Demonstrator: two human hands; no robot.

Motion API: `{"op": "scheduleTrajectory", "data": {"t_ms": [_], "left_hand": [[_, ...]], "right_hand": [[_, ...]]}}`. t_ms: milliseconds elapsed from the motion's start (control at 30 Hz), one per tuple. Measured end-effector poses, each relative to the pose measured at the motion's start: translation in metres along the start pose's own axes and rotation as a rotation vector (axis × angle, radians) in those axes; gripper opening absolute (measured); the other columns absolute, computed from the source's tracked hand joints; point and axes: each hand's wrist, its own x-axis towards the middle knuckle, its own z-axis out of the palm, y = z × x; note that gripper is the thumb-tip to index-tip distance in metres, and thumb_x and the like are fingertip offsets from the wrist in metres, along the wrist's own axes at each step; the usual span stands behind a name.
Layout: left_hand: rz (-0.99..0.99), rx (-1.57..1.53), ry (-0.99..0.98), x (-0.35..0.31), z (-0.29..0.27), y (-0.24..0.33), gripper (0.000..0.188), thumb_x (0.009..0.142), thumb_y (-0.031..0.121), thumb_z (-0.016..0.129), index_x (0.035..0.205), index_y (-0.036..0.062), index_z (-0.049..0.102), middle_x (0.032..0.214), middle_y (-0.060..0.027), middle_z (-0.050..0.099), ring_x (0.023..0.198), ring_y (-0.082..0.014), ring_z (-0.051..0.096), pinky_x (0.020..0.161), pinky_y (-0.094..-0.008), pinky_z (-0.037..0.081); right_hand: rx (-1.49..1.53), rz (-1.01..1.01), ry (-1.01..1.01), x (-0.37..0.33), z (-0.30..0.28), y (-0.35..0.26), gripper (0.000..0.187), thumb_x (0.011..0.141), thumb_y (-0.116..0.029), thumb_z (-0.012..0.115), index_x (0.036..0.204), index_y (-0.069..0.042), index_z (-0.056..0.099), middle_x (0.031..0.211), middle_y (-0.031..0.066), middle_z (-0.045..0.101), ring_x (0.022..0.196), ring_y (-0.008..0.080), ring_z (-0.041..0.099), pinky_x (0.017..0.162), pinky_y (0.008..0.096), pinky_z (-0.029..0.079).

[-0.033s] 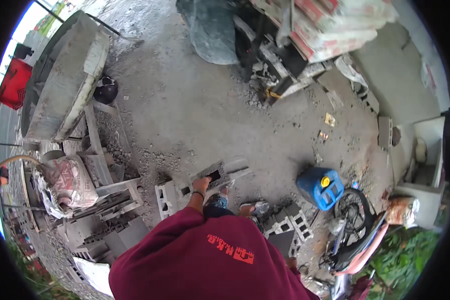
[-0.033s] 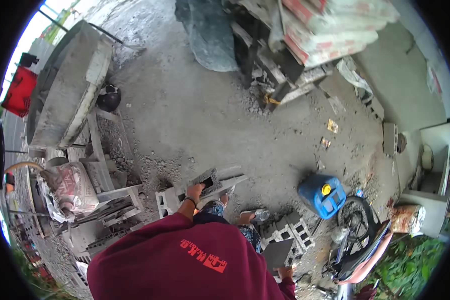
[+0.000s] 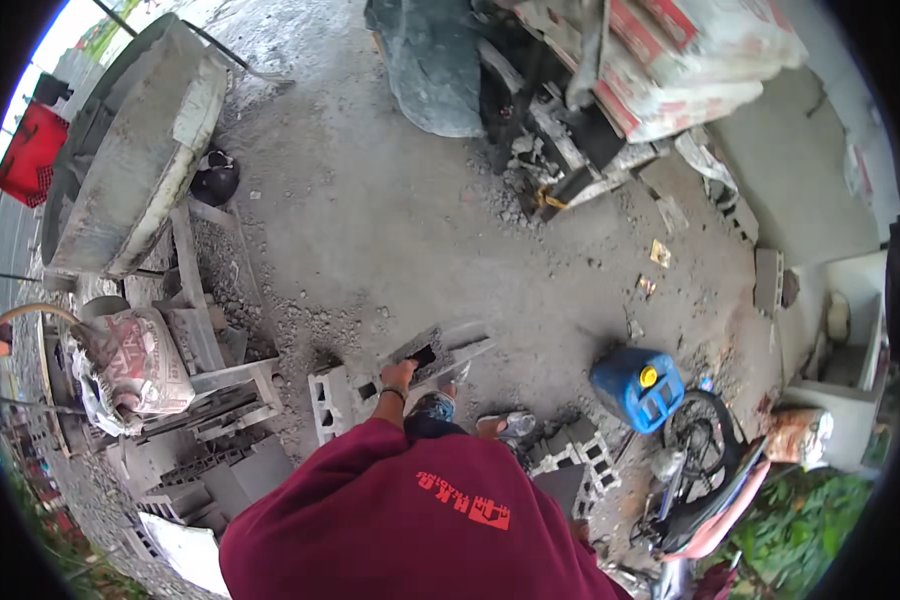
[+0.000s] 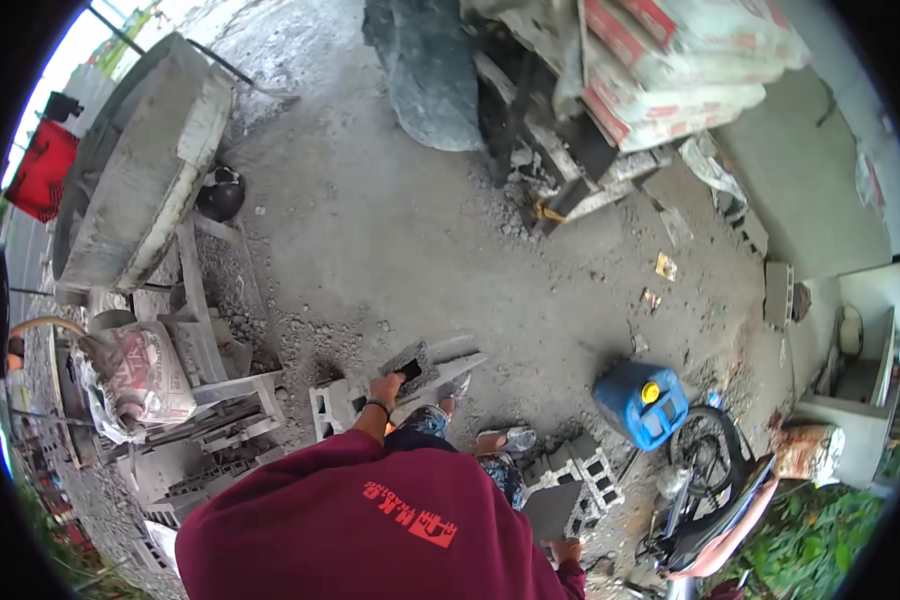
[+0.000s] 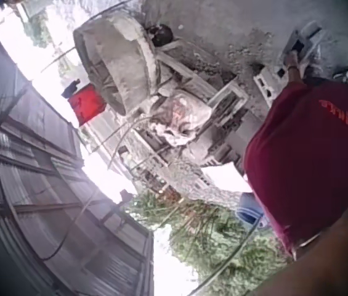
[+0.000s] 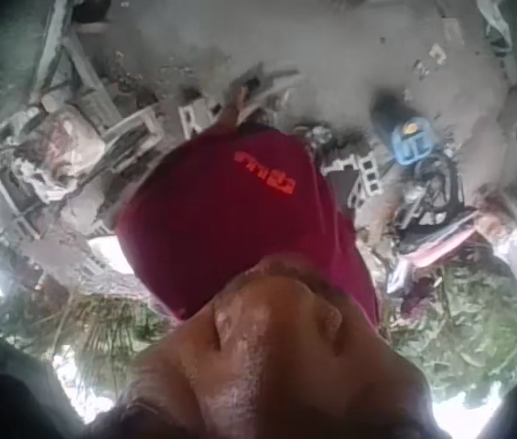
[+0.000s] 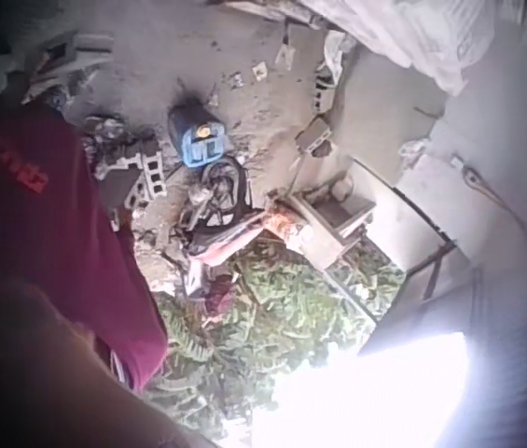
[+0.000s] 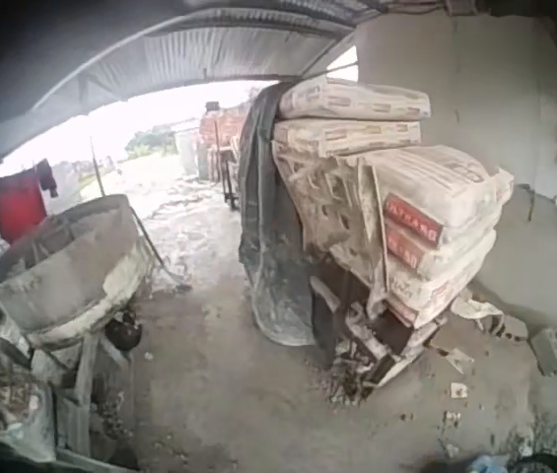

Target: The person carries cinder blocks from one area and stacks them on top of an existing row of blocks in another area.

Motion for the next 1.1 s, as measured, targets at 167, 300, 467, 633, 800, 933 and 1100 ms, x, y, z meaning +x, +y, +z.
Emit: {"op": "scheduleTrajectory", "data": {"t_ms": [167, 300, 467, 633, 800, 933, 1100], "left_hand": [[-0.236, -0.467, 0.266, -0.002, -0.062, 0.045, 0.057, 0.062, 0.023, 0.070, 0.102, -0.0150, 0.057, 0.104, -0.0216, 0.061, 0.095, -0.0289, 0.059, 0.081, -0.0332, 0.045], [-0.289, -0.818, 0.425, 0.045, -0.106, 0.015, 0.064, 0.059, 0.022, 0.067, 0.108, -0.0161, 0.053, 0.106, -0.0205, 0.060, 0.093, -0.0271, 0.058, 0.081, -0.0333, 0.044], [-0.431, -1.024, 0.506, 0.047, -0.154, 0.033, 0.073, 0.056, 0.028, 0.077, 0.114, -0.0090, 0.052, 0.109, -0.0120, 0.057, 0.093, -0.0210, 0.053, 0.084, -0.0286, 0.039], [-0.550, -1.126, 0.518, 0.046, -0.182, 0.055, 0.084, 0.058, 0.037, 0.078, 0.123, -0.0074, 0.047, 0.121, -0.0117, 0.053, 0.103, -0.0241, 0.050, 0.090, -0.0309, 0.037], [-0.703, -1.188, 0.425, 0.098, -0.237, 0.093, 0.074, 0.068, 0.041, 0.070, 0.125, 0.0003, 0.048, 0.126, -0.0114, 0.049, 0.108, -0.0264, 0.047, 0.093, -0.0369, 0.037], [-0.660, -0.918, 0.338, 0.142, -0.250, 0.097, 0.046, 0.084, 0.033, 0.050, 0.119, 0.0037, 0.053, 0.117, -0.0089, 0.056, 0.103, -0.0254, 0.049, 0.089, -0.0368, 0.039], [-0.694, -1.452, 0.401, 0.202, -0.275, 0.171, 0.044, 0.087, 0.033, 0.043, 0.118, 0.0037, 0.054, 0.118, -0.0090, 0.056, 0.107, -0.0266, 0.048, 0.096, -0.0390, 0.035]], "right_hand": [[-0.114, -0.187, 0.027, 0.075, -0.038, -0.136, 0.044, 0.055, -0.032, 0.075, 0.079, 0.004, 0.066, 0.080, 0.0195, 0.065, 0.073, 0.0306, 0.061, 0.068, 0.0399, 0.049], [-0.240, -0.355, 0.000, 0.128, -0.079, -0.258, 0.041, 0.058, -0.029, 0.072, 0.081, 0.004, 0.065, 0.082, 0.0207, 0.065, 0.076, 0.0327, 0.061, 0.069, 0.0409, 0.049], [-0.370, -0.502, -0.058, 0.182, -0.099, -0.411, 0.037, 0.062, -0.026, 0.068, 0.084, 0.004, 0.064, 0.084, 0.0221, 0.064, 0.079, 0.0355, 0.061, 0.071, 0.0421, 0.050], [-0.506, -0.650, -0.107, 0.243, -0.104, -0.569, 0.034, 0.066, -0.023, 0.065, 0.088, 0.004, 0.064, 0.087, 0.0236, 0.064, 0.083, 0.0382, 0.061, 0.072, 0.0433, 0.050], [-0.630, -0.786, -0.094, 0.257, -0.120, -0.752, 0.031, 0.070, -0.019, 0.061, 0.091, 0.004, 0.063, 0.089, 0.0250, 0.063, 0.086, 0.0409, 0.061, 0.073, 0.0446, 0.050], [-0.857, -0.713, -0.155, 0.206, -0.165, -0.929, 0.033, 0.069, -0.020, 0.066, 0.091, 0.005, 0.061, 0.098, 0.0260, 0.062, 0.094, 0.0396, 0.060, 0.079, 0.0431, 0.050], [-0.870, -0.712, -0.157, 0.194, -0.196, -1.089, 0.063, 0.058, -0.026, 0.076, 0.106, 0.008, 0.054, 0.107, 0.0301, 0.057, 0.103, 0.0391, 0.055, 0.089, 0.0413, 0.046]]}}
